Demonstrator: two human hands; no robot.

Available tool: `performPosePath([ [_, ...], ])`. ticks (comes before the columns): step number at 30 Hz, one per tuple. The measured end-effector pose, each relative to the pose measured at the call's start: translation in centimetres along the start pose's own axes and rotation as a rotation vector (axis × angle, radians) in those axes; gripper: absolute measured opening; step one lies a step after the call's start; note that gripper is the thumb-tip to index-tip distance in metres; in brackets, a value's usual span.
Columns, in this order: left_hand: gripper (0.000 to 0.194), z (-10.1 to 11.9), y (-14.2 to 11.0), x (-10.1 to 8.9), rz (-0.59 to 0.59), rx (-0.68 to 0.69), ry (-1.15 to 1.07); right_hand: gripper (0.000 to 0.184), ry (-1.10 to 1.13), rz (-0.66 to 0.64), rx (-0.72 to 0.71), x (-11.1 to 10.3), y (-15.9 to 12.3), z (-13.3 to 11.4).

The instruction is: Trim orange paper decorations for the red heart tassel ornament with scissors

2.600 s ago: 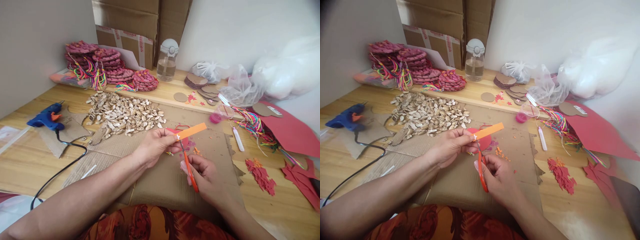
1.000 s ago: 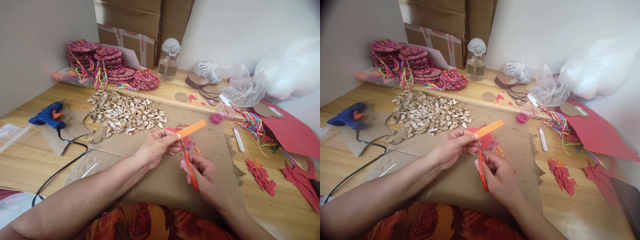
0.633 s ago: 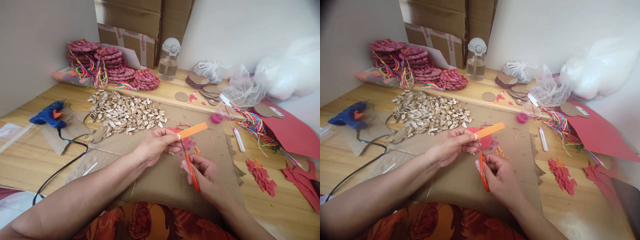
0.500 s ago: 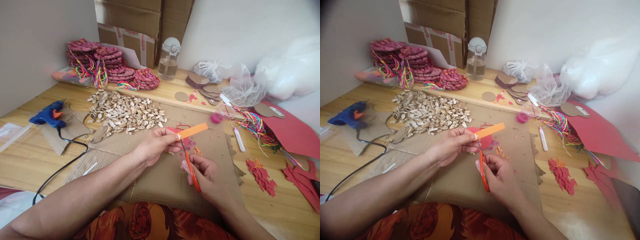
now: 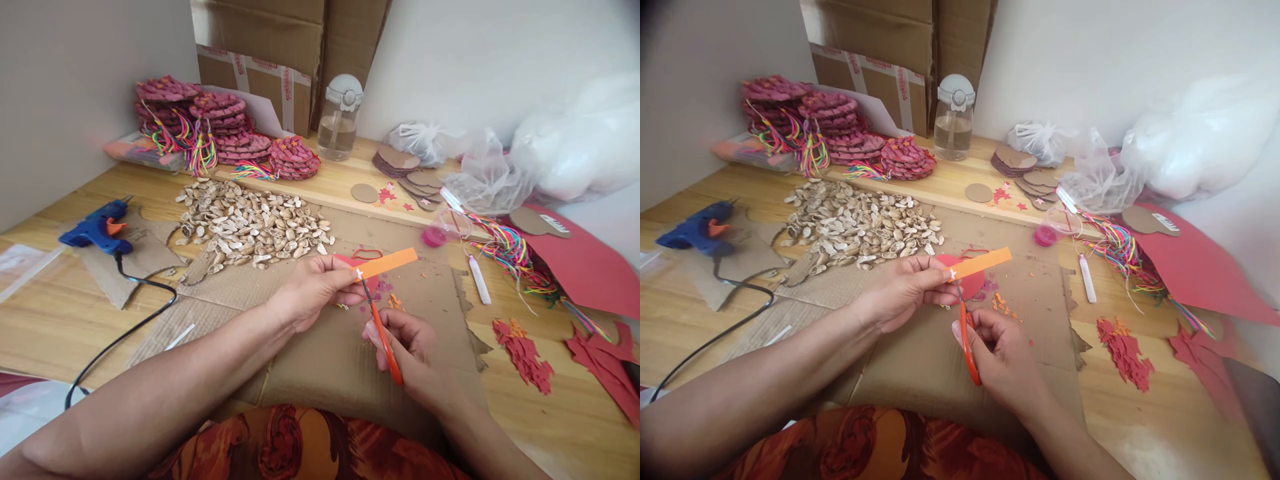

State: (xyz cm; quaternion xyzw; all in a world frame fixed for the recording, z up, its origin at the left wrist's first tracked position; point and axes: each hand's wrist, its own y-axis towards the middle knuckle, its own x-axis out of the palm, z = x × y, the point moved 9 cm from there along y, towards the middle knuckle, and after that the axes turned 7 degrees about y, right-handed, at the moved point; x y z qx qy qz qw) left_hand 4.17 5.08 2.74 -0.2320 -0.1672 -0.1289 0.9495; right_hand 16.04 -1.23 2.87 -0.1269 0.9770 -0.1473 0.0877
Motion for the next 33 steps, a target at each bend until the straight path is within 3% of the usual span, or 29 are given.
performPosePath([
  [33, 0.009, -0.07, -0.04, -0.13, 0.027, -0.002, 0.030, 0.039, -0.030, 0.010, -0.004, -0.09, -0.15, -0.28],
])
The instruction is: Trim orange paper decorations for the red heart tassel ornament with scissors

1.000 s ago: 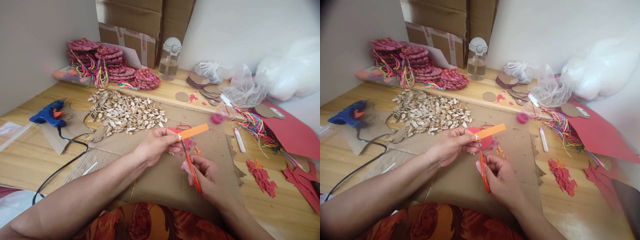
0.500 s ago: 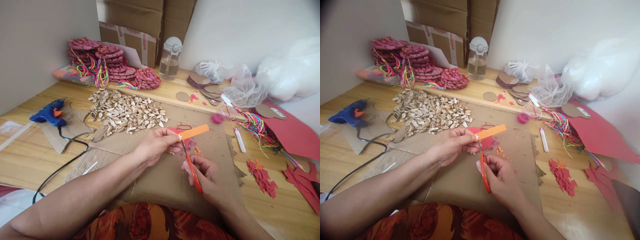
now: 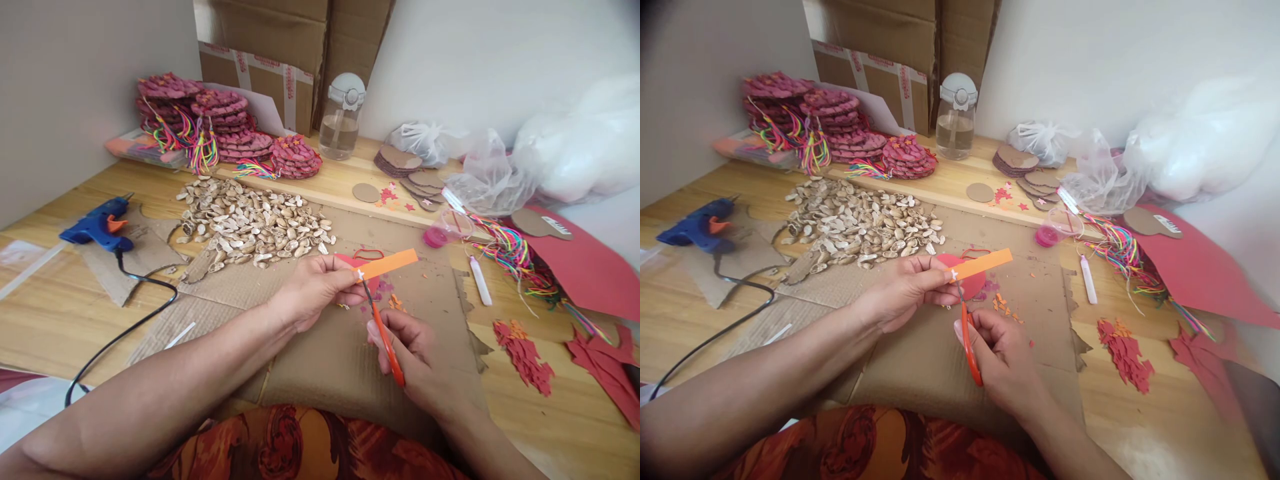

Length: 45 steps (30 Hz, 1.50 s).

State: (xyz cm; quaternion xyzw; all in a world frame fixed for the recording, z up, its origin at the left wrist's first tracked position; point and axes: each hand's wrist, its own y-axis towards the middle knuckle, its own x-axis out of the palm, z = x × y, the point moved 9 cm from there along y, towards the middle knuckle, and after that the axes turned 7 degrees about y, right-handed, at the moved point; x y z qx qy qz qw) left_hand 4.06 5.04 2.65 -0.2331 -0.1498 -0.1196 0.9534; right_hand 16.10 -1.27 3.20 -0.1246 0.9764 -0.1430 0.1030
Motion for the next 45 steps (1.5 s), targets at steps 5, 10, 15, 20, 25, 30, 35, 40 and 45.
performPosePath([
  [5, 0.009, 0.0, 0.1, -0.1, 0.002, 0.002, -0.004, 0.040, -0.044, 0.004, -0.020, -0.2, 0.0, -0.4],
  [10, 0.009, 0.0, 0.1, 0.0, -0.006, 0.002, 0.002, 0.039, -0.070, 0.009, -0.038, -0.2, 0.1, -0.6],
  [15, 0.008, 0.1, 0.2, 0.1, -0.011, 0.015, 0.000, 0.039, -0.056, 0.031, -0.057, -0.2, 0.2, -0.2],
  [20, 0.008, 0.0, 0.3, 0.1, -0.021, 0.000, 0.011, 0.037, -0.087, 0.036, -0.072, -0.3, 0.1, -0.3],
  [25, 0.009, -0.1, 0.3, 0.0, -0.020, 0.015, -0.002, 0.035, -0.121, 0.049, -0.076, -0.4, 0.1, -0.6],
  [30, 0.010, 0.1, 0.3, 0.0, -0.022, 0.025, -0.020, 0.034, -0.033, 0.026, -0.039, 0.0, 0.2, 0.1],
  [35, 0.011, 0.4, 0.1, 0.0, -0.009, 0.033, -0.036, 0.033, 0.004, 0.004, -0.024, 0.1, 0.3, 0.7],
  [40, 0.010, 0.6, 0.1, -0.2, -0.001, 0.039, -0.036, 0.035, 0.010, 0.001, -0.028, -0.1, 0.3, 0.7],
  [45, 0.009, 0.8, 0.2, -0.6, 0.029, 0.056, -0.065, 0.035, 0.009, -0.001, -0.015, 0.0, 0.3, 0.7],
])
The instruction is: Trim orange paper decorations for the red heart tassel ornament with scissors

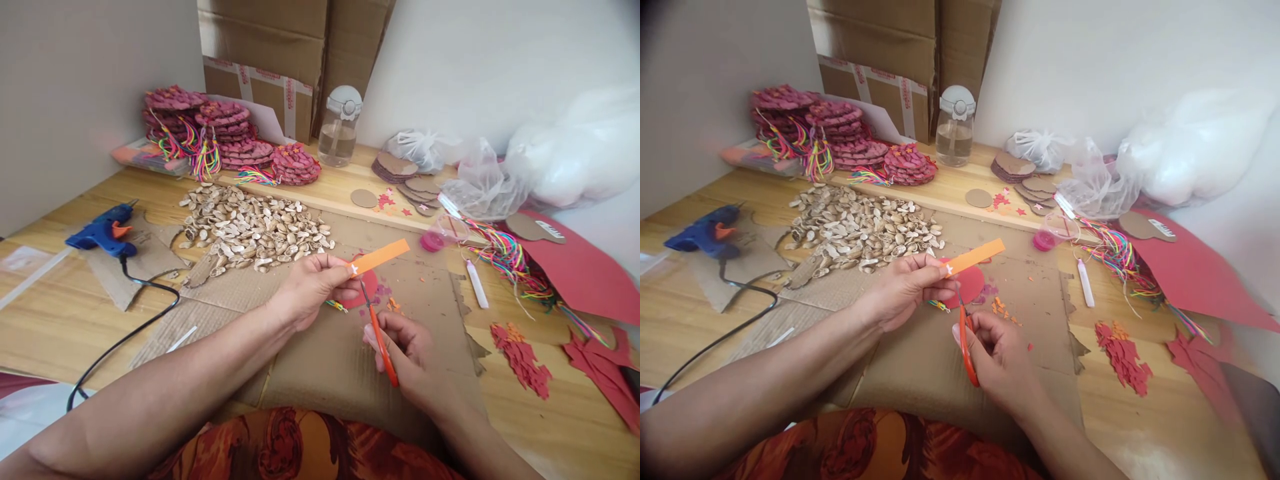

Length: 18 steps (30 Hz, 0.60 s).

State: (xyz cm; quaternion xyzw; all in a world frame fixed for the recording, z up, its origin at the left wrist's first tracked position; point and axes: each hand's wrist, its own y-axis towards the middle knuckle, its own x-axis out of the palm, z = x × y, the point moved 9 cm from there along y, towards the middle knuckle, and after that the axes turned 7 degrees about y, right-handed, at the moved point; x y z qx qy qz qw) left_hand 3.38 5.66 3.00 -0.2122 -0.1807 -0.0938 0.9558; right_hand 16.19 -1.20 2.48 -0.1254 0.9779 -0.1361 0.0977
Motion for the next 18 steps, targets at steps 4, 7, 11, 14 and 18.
performPosePath([
  [4, 0.010, -0.05, -0.15, 0.22, -0.005, 0.005, -0.002, 0.035, 0.005, -0.003, -0.016, 0.04, -0.05, -0.07],
  [7, 0.013, -0.15, -0.25, 0.49, -0.021, 0.014, -0.011, 0.035, -0.001, -0.003, -0.032, 0.05, -0.02, -0.17],
  [11, 0.013, -0.33, -0.22, 0.56, -0.028, 0.020, -0.013, 0.033, -0.010, 0.006, -0.061, 0.08, 0.03, -0.54],
  [14, 0.012, -0.37, -0.21, 0.49, -0.023, 0.025, -0.016, 0.033, -0.017, 0.011, -0.059, 0.13, 0.08, -0.56],
  [18, 0.010, -0.36, -0.32, 0.51, -0.013, 0.023, -0.014, 0.036, -0.020, 0.027, -0.065, 0.03, 0.11, -0.63],
])
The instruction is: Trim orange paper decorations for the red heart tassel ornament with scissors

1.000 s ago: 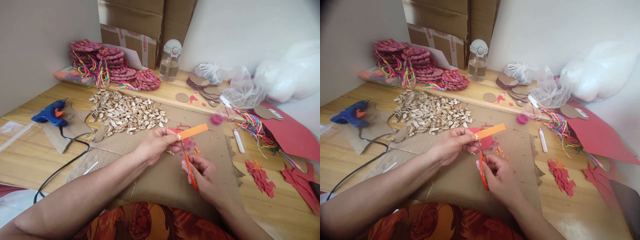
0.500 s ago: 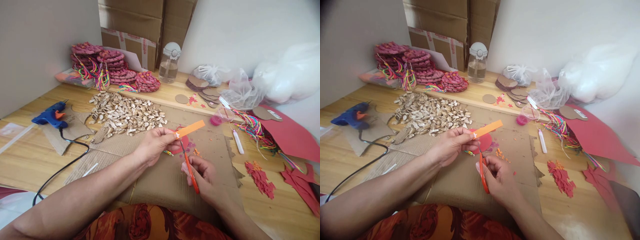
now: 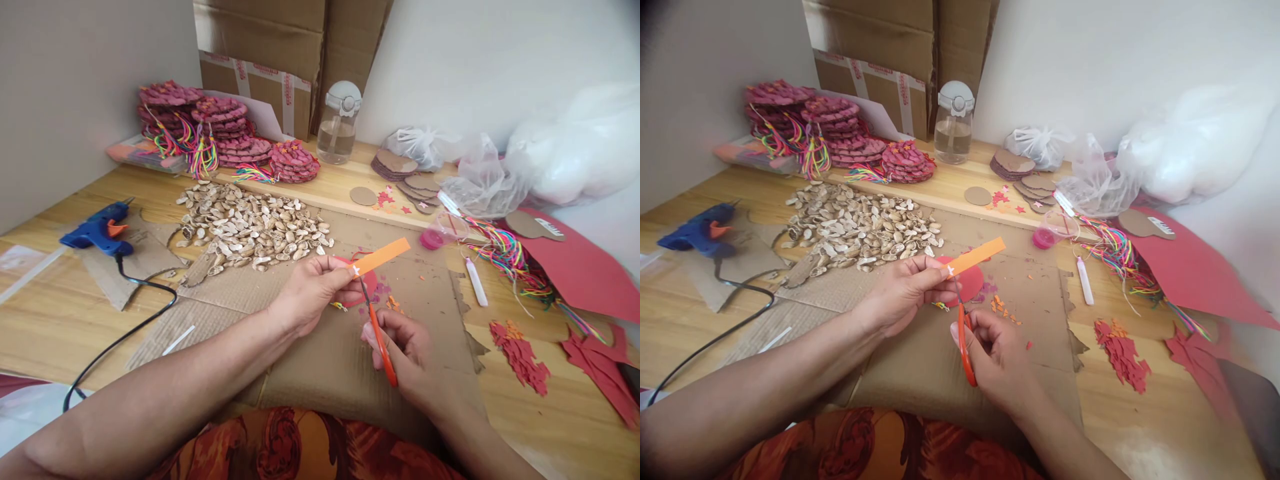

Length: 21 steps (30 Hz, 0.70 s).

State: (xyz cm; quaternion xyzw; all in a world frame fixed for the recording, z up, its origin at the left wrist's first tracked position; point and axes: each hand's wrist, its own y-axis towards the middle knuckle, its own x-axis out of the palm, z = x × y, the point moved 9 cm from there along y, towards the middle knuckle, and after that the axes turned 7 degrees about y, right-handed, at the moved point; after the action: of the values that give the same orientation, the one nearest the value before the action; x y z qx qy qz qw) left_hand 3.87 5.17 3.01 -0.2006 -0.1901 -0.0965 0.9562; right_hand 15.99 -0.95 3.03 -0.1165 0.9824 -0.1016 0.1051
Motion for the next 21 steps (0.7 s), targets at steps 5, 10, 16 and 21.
performPosePath([
  [5, 0.011, 0.06, -0.14, 0.13, 0.011, -0.002, -0.003, 0.038, -0.008, 0.000, 0.000, -0.01, -0.03, -0.15],
  [10, 0.011, -0.03, -0.19, 0.15, 0.018, -0.008, -0.004, 0.035, -0.018, 0.002, -0.007, -0.09, -0.07, -0.28],
  [16, 0.011, -0.15, -0.21, 0.15, 0.020, -0.009, 0.010, 0.034, 0.015, -0.012, 0.035, 0.13, -0.14, 0.20],
  [21, 0.012, -0.18, -0.25, 0.09, 0.027, -0.002, 0.011, 0.032, 0.036, -0.022, 0.038, 0.33, -0.07, 0.09],
])
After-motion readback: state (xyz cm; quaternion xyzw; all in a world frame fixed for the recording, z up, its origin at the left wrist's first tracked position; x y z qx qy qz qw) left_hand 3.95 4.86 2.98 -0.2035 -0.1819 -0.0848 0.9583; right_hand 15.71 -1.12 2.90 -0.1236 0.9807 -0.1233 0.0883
